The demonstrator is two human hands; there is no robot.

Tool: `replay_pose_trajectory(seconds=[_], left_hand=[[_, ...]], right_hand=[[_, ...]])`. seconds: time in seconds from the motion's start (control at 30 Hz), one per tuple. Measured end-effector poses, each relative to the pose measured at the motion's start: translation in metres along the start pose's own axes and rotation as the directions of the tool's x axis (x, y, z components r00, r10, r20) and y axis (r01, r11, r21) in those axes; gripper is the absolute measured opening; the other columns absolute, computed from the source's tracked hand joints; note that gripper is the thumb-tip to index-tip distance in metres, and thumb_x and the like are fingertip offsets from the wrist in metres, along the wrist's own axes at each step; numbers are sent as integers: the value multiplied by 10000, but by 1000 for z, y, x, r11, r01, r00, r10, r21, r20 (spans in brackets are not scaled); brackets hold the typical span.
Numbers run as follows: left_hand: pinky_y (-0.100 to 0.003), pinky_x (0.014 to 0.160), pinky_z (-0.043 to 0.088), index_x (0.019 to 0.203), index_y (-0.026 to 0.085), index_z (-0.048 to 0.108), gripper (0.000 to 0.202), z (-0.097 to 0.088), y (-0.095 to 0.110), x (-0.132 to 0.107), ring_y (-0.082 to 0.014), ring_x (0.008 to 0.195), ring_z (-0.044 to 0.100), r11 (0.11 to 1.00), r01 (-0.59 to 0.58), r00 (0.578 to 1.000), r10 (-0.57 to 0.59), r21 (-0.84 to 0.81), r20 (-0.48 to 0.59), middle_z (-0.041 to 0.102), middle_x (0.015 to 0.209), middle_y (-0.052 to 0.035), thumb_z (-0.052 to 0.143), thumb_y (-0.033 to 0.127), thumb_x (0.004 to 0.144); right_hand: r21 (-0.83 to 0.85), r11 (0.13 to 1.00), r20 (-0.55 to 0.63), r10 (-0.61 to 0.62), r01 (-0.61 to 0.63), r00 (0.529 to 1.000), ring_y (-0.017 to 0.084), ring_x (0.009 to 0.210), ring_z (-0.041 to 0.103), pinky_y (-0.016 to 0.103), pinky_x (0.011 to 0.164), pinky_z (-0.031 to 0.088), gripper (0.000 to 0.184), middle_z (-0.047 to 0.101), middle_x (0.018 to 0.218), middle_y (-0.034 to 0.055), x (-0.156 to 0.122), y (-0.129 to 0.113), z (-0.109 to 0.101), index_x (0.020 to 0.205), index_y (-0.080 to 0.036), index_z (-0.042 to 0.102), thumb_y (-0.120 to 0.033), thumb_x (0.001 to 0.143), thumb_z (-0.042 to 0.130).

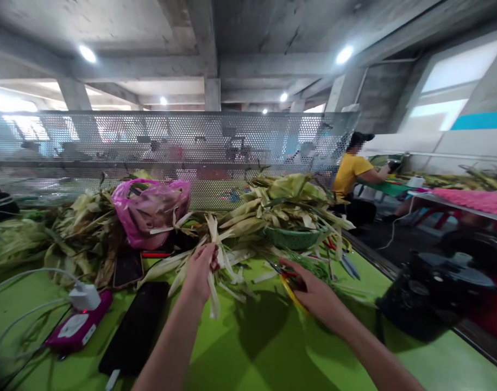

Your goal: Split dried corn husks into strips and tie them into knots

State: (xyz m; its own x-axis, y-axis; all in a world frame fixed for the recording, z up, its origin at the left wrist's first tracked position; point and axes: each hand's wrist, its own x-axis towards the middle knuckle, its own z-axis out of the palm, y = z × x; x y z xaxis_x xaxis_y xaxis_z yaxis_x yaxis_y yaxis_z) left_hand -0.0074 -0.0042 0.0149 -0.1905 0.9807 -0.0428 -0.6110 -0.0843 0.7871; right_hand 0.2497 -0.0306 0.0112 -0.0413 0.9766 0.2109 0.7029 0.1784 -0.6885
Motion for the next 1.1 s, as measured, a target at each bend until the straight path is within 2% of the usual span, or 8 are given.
replay_pose_trajectory(seconds=[0.07,0.13,0.27,0.37,0.53,0.73,0.87,1.1], left_hand=[[-189,446,275,656,149,563,366,1,2,-1,-39,448,338,998,27,1000,-27,-57,10,460,558,54,777,437,583],[-191,441,289,670,144,565,377,2,4,-2,-35,438,334,994,54,998,-52,-96,27,469,565,56,793,427,569],[-198,451,303,663,156,560,340,3,8,-6,-37,437,337,982,106,994,-101,-155,37,489,587,49,798,386,584],[-206,465,301,670,167,565,300,2,10,-6,-38,443,335,973,152,988,-148,-174,38,486,598,48,777,373,616],[-201,476,315,720,166,567,278,0,12,-5,-27,445,334,963,175,984,-163,-206,74,493,639,54,752,356,637],[-183,456,337,735,152,548,269,1,14,-6,-23,417,328,930,216,976,-196,-299,98,483,605,61,735,331,662],[-179,440,335,719,146,539,252,3,16,-7,-27,408,337,915,258,966,-234,-311,111,478,578,58,727,309,680],[-182,406,304,688,148,555,182,7,13,-7,-38,383,348,903,306,952,-300,-300,69,478,527,51,701,256,687]], right_hand=[[220,975,72,15,-30,997,319,914,654,383,752,502,443,726,986,72,-4,-8,-1,1057,-281,681,-378,627,725],[349,933,131,43,-87,990,315,922,653,398,788,510,452,724,1000,68,-11,-19,3,1036,-281,688,-416,611,763],[467,867,170,102,-171,980,252,764,664,372,757,526,478,715,895,56,-19,-39,14,1095,-279,645,-435,658,763],[480,865,194,62,-150,979,271,923,656,360,846,505,481,692,1013,73,-17,-37,21,1118,-282,623,-411,678,766],[389,920,182,-30,-44,983,306,1080,592,402,923,470,472,622,1210,90,-10,-18,26,1150,-271,602,-408,716,728],[41,991,157,-129,124,979,289,984,612,369,860,491,489,649,1136,79,-11,-26,27,1183,-265,555,-367,726,700],[-174,953,142,-226,249,964,270,964,618,363,845,495,496,630,1154,90,-7,-36,30,1193,-237,531,-463,766,645],[-287,882,82,-367,374,927,255,929,624,349,796,509,457,628,1115,87,1,-52,38,1155,-234,527,-450,771,649]])
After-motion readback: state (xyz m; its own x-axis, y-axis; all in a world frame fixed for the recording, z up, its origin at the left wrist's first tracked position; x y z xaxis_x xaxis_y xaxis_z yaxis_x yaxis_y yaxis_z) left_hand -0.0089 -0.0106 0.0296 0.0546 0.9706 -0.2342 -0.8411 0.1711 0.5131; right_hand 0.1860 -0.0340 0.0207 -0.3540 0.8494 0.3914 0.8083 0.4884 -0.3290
